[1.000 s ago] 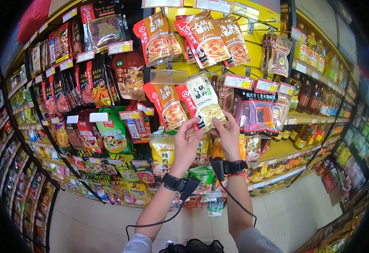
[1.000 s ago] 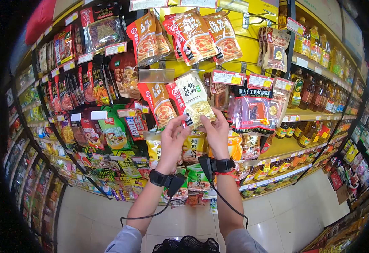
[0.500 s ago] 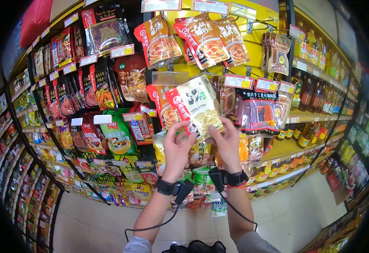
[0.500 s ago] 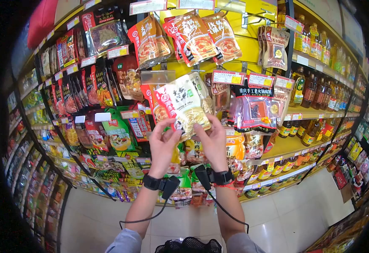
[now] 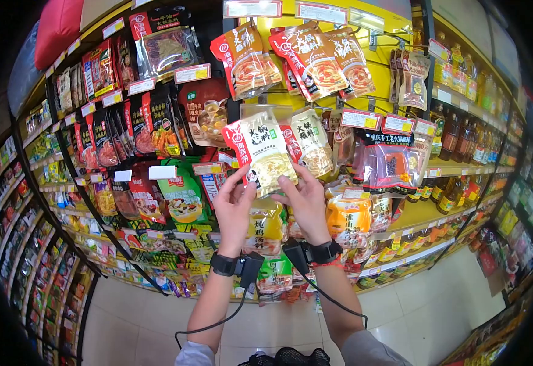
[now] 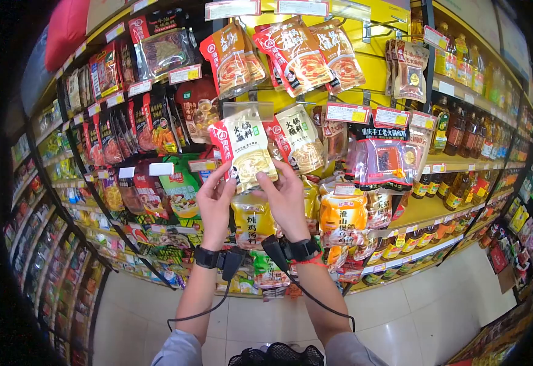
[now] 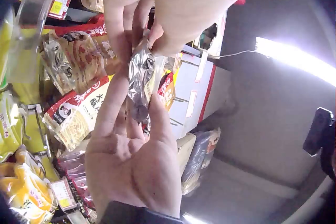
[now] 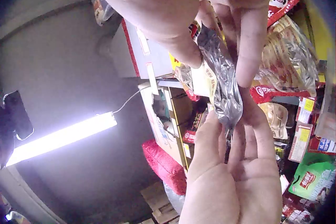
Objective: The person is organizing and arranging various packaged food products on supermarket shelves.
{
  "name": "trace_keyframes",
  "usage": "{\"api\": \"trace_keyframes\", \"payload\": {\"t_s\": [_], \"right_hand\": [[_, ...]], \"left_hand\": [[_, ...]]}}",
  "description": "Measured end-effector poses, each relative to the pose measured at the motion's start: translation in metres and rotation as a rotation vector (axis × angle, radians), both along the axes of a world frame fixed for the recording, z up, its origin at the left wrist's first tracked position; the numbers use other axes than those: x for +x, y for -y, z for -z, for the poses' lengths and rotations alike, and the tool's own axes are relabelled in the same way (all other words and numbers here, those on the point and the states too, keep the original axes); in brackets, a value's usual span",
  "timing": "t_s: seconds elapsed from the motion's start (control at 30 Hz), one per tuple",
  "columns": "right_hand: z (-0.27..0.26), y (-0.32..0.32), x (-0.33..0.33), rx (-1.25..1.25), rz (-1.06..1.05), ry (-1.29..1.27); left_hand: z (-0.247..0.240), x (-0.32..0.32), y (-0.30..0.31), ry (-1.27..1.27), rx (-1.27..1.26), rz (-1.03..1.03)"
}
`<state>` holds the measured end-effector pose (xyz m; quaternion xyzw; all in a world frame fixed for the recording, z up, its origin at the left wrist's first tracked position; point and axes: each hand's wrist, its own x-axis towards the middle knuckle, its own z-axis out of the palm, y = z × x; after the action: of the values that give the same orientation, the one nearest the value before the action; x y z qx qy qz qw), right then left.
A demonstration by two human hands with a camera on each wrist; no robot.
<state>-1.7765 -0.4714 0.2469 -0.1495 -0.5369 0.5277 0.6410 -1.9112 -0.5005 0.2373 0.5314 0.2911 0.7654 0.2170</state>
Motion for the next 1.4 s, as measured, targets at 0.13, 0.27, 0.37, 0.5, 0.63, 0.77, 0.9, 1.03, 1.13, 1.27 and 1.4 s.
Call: {"api": "trace_keyframes", "payload": {"t_s": [0.13,0.27,0.37,0.5,0.63,0.77,0.9,1.03,1.13,1.27,1.4], "right_hand": [[0.000,-0.005,-0.005,-0.010,0.012,0.007],[0.001,-0.005,-0.011,-0.031,0.009,0.009],[0.001,-0.004,-0.014,-0.029,0.014,0.013],[0.003,-0.007,-0.014,-0.057,0.041,0.002],[0.018,-0.035,-0.017,-0.028,0.049,0.022],[0.048,-0.050,-0.023,-0.035,0.046,0.071],[0.051,-0.038,-0.017,0.007,0.113,0.125],[0.069,-0.021,-0.002,-0.090,0.135,0.115],[0.102,0.000,0.014,-0.147,0.087,0.226],[0.177,0.045,0.052,-0.308,-0.022,0.346],[0.299,0.106,0.089,-0.682,0.195,0.454]], "left_hand": [[-0.003,-0.008,-0.003,-0.040,-0.072,0.017],[0.001,-0.013,-0.008,-0.040,-0.028,-0.017],[0.002,-0.017,-0.008,-0.054,-0.025,-0.009],[0.002,-0.021,-0.017,-0.085,-0.033,-0.004],[0.012,-0.025,-0.040,-0.077,-0.168,0.031],[0.039,-0.031,-0.055,-0.096,-0.167,0.069],[0.048,-0.038,-0.053,-0.096,-0.149,0.077],[0.070,-0.049,-0.049,-0.059,-0.134,0.096],[0.091,-0.065,-0.022,-0.001,-0.197,0.098],[0.163,-0.097,0.025,0.037,-0.375,0.137],[0.312,-0.140,0.085,0.172,-0.743,0.121]]}}
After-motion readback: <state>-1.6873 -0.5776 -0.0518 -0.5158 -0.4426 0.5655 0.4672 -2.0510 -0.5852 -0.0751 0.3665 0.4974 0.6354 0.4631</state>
